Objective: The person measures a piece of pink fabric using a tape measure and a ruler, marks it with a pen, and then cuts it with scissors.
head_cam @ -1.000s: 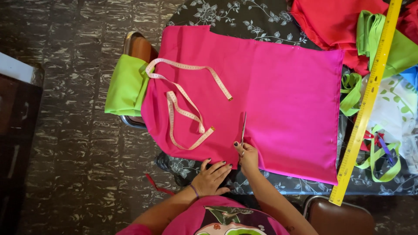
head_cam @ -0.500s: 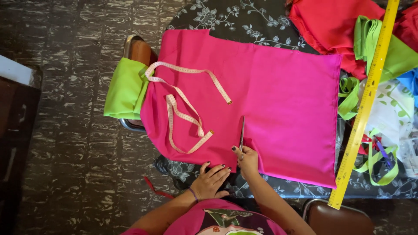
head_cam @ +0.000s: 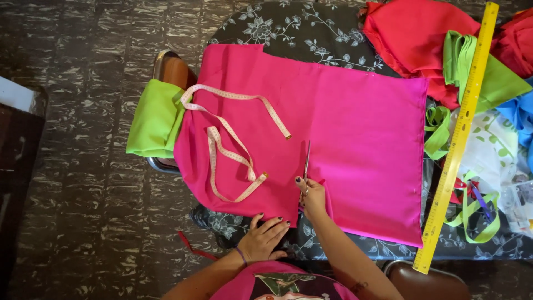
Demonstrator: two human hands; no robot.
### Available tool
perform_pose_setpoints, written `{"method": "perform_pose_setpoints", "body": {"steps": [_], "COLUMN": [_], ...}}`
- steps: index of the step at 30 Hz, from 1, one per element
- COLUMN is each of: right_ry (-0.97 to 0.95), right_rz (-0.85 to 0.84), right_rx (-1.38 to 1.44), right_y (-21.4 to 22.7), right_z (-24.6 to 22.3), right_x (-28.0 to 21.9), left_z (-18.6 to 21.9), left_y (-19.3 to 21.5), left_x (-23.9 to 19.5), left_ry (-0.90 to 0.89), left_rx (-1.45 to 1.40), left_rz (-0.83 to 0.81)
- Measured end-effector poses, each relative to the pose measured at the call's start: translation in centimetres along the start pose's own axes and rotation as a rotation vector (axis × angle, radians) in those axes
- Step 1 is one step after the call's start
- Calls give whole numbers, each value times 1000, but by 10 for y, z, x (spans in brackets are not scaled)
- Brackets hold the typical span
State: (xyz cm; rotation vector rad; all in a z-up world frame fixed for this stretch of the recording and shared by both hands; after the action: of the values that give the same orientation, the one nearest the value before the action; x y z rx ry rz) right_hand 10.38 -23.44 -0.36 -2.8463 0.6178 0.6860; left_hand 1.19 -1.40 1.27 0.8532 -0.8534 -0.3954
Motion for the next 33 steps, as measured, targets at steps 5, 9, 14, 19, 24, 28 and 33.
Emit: {"method": "perform_pose_setpoints", "body": {"steps": [5, 9, 14, 19, 24, 28, 33], "right_ry": [24, 33, -7, 7, 28, -3, 22], "right_rz": [9, 14, 5, 2, -5, -9, 13], "right_rx": [14, -38, -2, 3, 28, 0, 30], "right_y": [-1, -1, -3, 0, -6, -10, -13], "right_z": [0, 1, -6, -4, -17, -29, -22], "right_x": [-3, -4, -7, 22, 37, 30, 34], "left_z": [0, 0, 1, -1, -1, -1, -1], "left_y": [-2, -2, -2, -6, -2, -2, -3], "left_x": [-1, -1, -2, -4, -1, -1, 1], "left_ry": [-3, 0, 2, 0, 6, -2, -10], "left_rx": [3, 7, 2, 14, -5, 24, 27], "left_rz": [-10, -7, 18, 8, 1, 17, 23]}}
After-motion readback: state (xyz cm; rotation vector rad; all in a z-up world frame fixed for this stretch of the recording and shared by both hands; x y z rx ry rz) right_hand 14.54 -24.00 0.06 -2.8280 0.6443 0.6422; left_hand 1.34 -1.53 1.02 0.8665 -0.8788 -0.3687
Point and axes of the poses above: each hand's wrist, its own x-axis towards the middle knuckle, its own y-axis out of the back of the hand, z = x × y, the point moved 2 cm from there along x, towards the middle knuckle, and after that the axes turned 7 degrees about y, right-handed, at the moved point
